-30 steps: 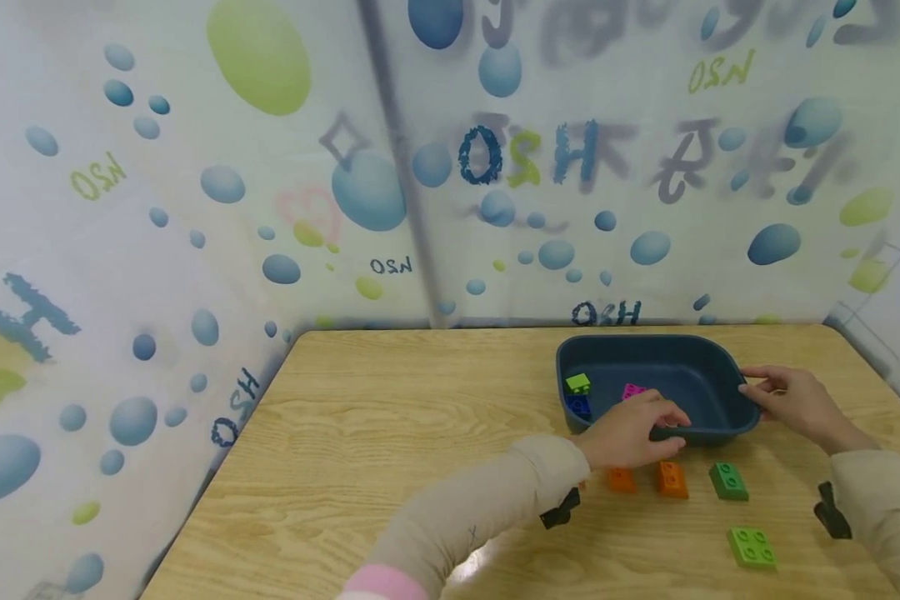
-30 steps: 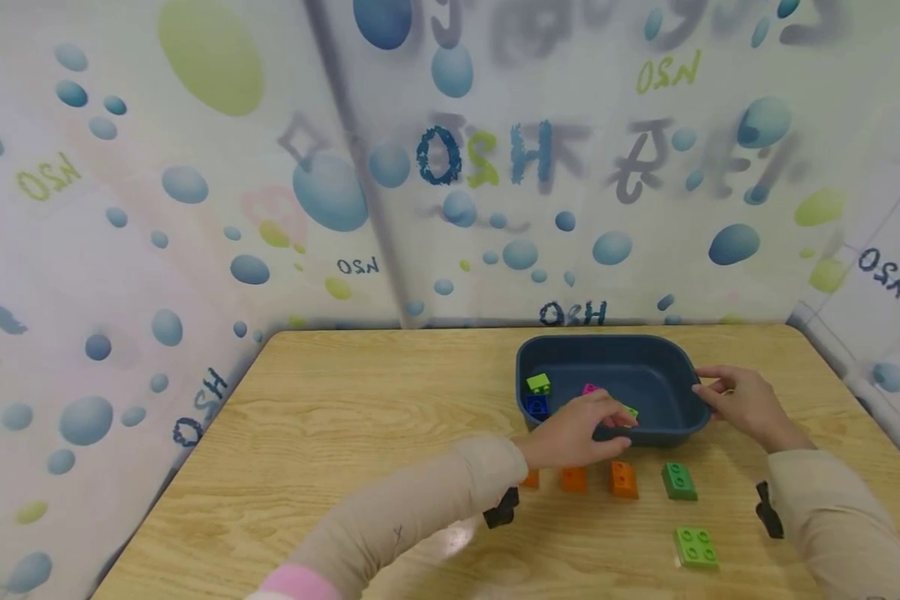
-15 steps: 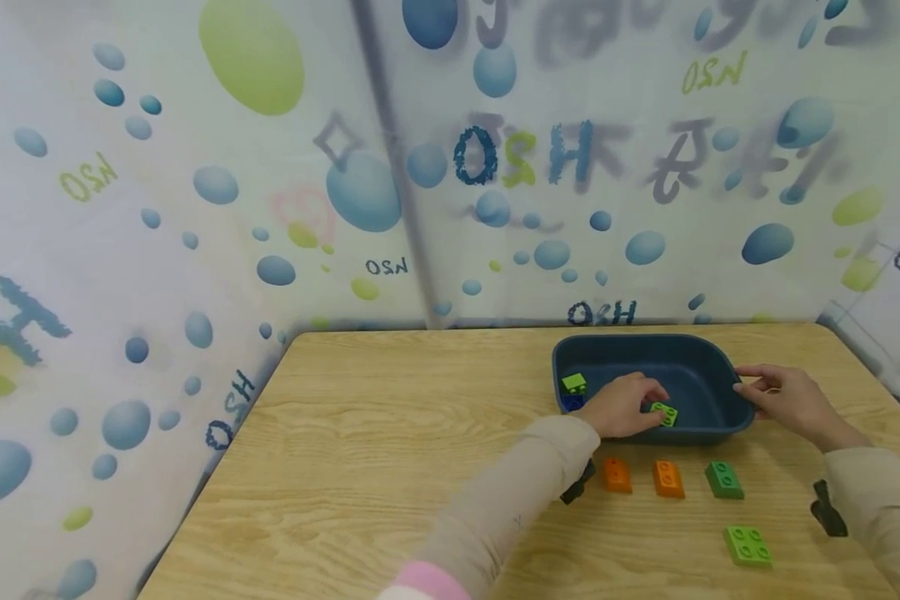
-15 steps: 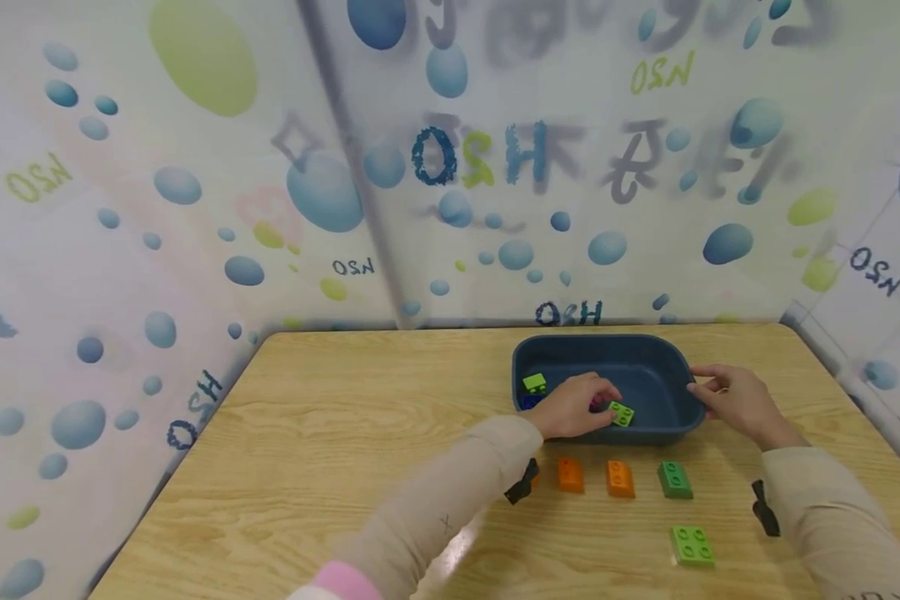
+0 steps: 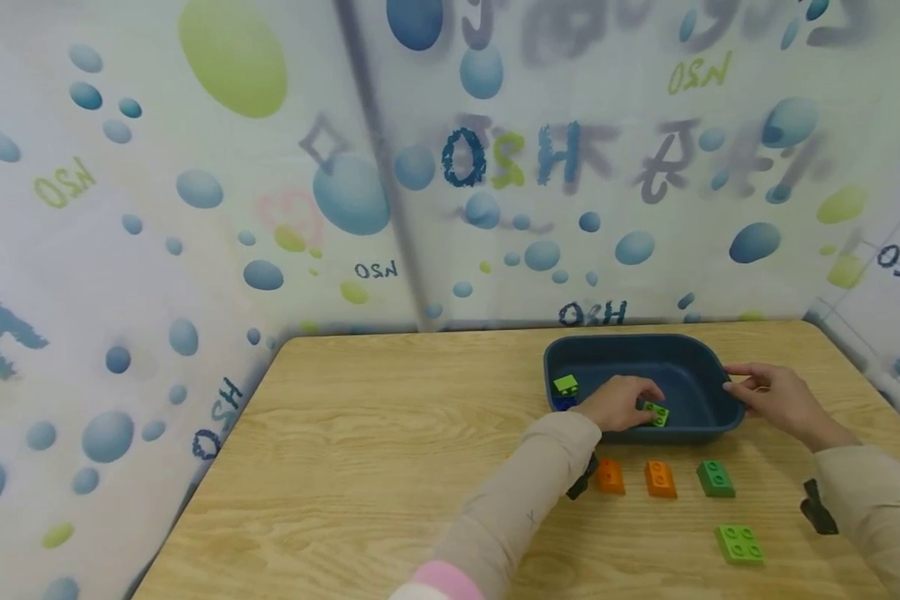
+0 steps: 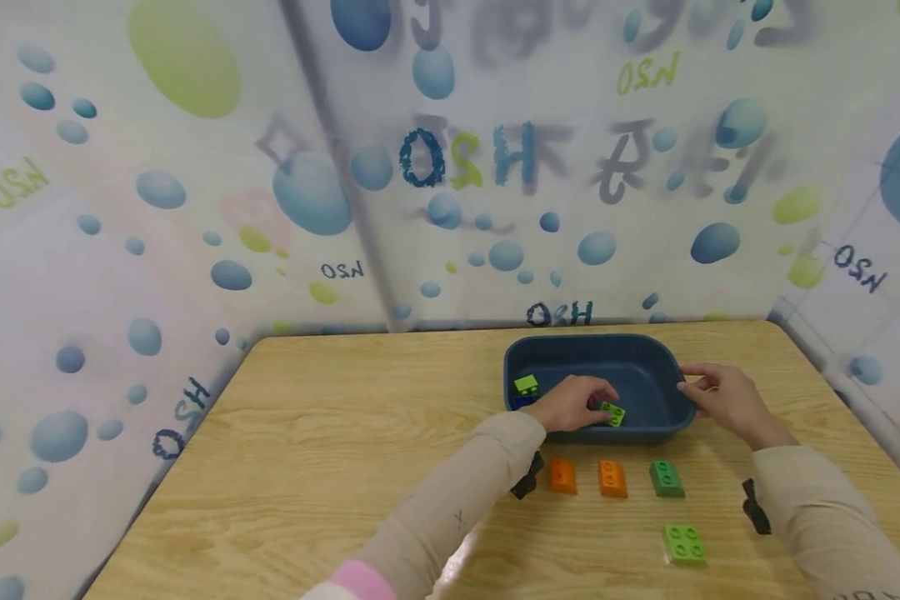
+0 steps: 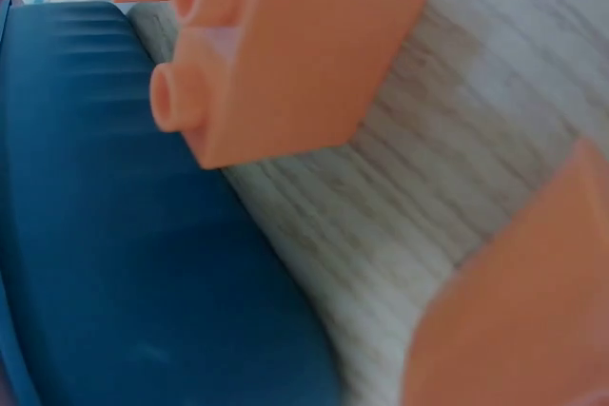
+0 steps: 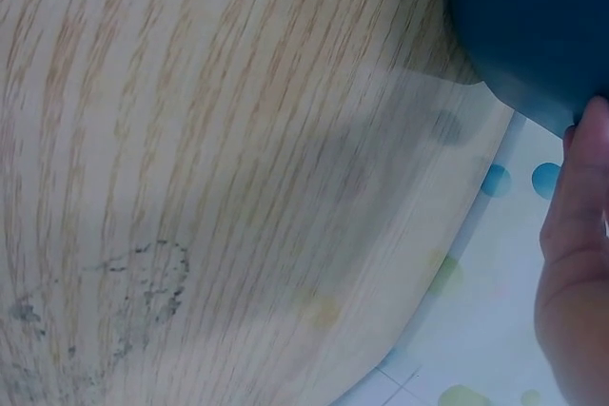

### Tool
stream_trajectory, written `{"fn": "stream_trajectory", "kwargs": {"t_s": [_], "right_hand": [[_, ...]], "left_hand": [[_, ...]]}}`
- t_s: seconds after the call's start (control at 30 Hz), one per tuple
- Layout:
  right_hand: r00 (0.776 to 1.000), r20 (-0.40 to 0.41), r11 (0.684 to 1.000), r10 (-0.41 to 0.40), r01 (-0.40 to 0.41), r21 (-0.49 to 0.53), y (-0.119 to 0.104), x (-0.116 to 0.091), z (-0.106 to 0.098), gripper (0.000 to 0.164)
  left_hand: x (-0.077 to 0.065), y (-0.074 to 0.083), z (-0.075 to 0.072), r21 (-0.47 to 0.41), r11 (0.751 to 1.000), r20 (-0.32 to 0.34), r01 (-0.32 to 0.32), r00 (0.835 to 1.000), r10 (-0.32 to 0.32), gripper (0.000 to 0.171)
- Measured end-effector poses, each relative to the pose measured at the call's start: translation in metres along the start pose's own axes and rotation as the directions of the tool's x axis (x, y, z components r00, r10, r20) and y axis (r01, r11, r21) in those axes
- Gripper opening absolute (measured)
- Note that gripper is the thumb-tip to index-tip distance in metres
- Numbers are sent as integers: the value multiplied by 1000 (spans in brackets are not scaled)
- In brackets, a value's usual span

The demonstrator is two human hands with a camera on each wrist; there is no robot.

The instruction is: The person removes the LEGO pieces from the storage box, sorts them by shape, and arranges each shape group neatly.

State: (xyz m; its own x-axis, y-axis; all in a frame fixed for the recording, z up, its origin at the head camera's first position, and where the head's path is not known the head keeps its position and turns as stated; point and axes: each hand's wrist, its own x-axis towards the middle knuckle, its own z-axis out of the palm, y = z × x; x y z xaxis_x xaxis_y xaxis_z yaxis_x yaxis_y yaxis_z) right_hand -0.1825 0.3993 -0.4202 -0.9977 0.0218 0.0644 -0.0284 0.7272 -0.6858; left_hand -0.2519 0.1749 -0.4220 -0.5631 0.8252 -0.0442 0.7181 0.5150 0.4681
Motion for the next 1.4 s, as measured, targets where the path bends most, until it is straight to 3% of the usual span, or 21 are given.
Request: {"fn": "stream_trajectory", "kwargs": {"t_s": [0.3, 0.73, 1.4], "right_hand": [[1000, -5, 1000, -11, 11, -17, 1, 0, 0, 43], [1000, 1, 1000, 9, -9, -4, -1, 0, 0, 45], [999, 23, 999, 33, -33, 22, -4, -1, 0, 46]], "left_hand": [[6, -1, -2, 48, 999, 96, 21, 995, -26, 35], [9, -3, 2, 41, 997, 77, 64, 995, -67, 36], [8, 3, -2, 86, 987, 121, 138, 982, -147, 33]]}}
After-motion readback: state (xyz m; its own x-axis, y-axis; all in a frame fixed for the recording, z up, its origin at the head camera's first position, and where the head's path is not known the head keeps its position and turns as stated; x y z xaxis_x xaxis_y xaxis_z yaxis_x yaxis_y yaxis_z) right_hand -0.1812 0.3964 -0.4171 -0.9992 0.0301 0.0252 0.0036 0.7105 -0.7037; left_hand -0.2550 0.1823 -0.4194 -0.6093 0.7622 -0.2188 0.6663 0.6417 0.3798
